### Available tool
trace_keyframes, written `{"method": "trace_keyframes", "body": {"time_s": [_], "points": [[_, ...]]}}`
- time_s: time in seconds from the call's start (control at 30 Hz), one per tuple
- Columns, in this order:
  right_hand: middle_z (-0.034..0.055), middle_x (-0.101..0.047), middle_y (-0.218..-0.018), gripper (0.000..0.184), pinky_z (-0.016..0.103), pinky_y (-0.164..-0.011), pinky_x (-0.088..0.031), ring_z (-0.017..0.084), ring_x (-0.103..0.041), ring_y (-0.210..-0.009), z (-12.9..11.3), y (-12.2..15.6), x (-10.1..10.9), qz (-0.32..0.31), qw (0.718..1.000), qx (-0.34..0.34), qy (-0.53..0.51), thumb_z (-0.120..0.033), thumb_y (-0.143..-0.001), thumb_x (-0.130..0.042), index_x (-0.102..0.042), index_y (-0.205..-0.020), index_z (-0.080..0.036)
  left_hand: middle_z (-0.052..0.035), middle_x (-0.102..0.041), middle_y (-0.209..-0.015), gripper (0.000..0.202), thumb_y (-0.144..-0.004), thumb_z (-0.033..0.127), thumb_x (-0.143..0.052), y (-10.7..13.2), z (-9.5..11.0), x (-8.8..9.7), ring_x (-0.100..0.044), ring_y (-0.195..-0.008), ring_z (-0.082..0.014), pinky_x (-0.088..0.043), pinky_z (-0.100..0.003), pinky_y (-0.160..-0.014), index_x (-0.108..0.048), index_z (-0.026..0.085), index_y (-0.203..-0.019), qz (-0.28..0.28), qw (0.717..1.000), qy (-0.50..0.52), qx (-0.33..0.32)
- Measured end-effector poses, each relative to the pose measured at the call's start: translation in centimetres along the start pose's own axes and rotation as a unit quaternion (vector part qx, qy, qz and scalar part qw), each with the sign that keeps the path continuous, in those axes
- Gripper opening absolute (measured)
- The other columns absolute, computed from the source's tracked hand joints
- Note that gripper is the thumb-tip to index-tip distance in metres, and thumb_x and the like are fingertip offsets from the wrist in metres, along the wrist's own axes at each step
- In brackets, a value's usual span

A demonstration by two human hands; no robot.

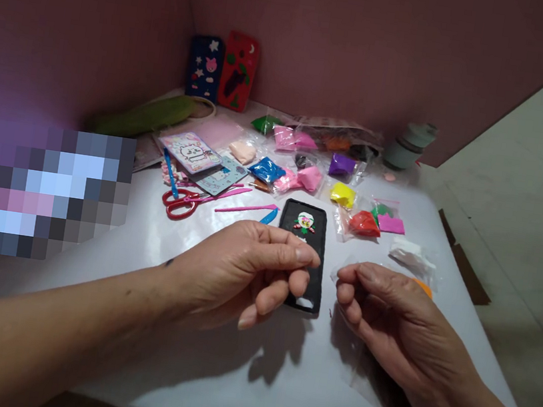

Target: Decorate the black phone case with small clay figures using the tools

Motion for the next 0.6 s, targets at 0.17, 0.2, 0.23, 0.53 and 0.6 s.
{"method": "trace_keyframes", "body": {"time_s": [0.17,0.2,0.23,0.53,0.6], "points": [[0.0042,-0.068,-0.061,0.015,0.015,-0.045,-0.045,0.007,-0.056,-0.048,-0.03,-0.01,0.21,0.006,1.0,0.005,0.006,-0.029,-0.067,-0.078,-0.076,-0.072,-0.014,0.0024,-0.054,-0.048,0.027,-0.09,0.026,-0.052,0.09,-0.12,0.13,-0.04,-0.027,-0.0035,-0.033,-0.012,-0.026,-0.058,0.011,-0.069,0.005,1.0,0.0,0.005],[0.0041,-0.068,-0.061,0.016,0.015,-0.046,-0.046,0.007,-0.056,-0.048,-0.02,0.0,0.25,0.007,1.0,0.004,0.006,-0.029,-0.067,-0.079,-0.076,-0.072,-0.015,0.0024,-0.054,-0.047,0.028,-0.09,0.026,-0.051,0.1,-0.09,0.11,-0.04,-0.027,-0.0039,-0.033,-0.012,-0.026,-0.057,0.011,-0.068,0.004,1.0,0.007,0.003],[0.0041,-0.068,-0.061,0.016,0.015,-0.047,-0.046,0.007,-0.056,-0.048,0.0,0.01,0.28,0.008,1.0,0.003,0.006,-0.03,-0.067,-0.079,-0.076,-0.071,-0.015,0.0022,-0.055,-0.048,0.028,-0.091,0.025,-0.05,0.11,-0.03,0.09,-0.041,-0.028,-0.0041,-0.034,-0.012,-0.026,-0.057,0.011,-0.067,0.003,1.0,0.016,-0.001],[0.0058,-0.069,-0.064,0.013,0.016,-0.05,-0.05,0.009,-0.057,-0.051,0.07,-0.12,0.65,0.02,1.0,-0.001,-0.007,-0.028,-0.071,-0.076,-0.077,-0.073,-0.016,0.0012,-0.059,-0.055,0.022,-0.09,0.019,-0.048,-0.07,0.15,0.06,-0.041,-0.029,-0.0037,-0.034,-0.012,-0.025,-0.06,0.01,-0.074,-0.001,0.999,0.042,-0.013],[0.0058,-0.069,-0.064,0.012,0.015,-0.05,-0.05,0.009,-0.058,-0.052,0.05,-0.22,0.74,0.024,1.0,0.002,-0.01,-0.027,-0.069,-0.077,-0.077,-0.072,-0.015,0.0011,-0.059,-0.057,0.019,-0.09,0.018,-0.048,-0.06,0.11,0.15,-0.041,-0.029,-0.0033,-0.034,-0.012,-0.025,-0.062,0.009,-0.079,0.006,0.999,0.041,-0.011]]}}
Point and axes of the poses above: each hand's wrist, its own y-axis away from the middle knuckle, its own x-axis out of the back of the hand, z = x × y, the point moved 5 cm from there along -y, towards the middle knuckle
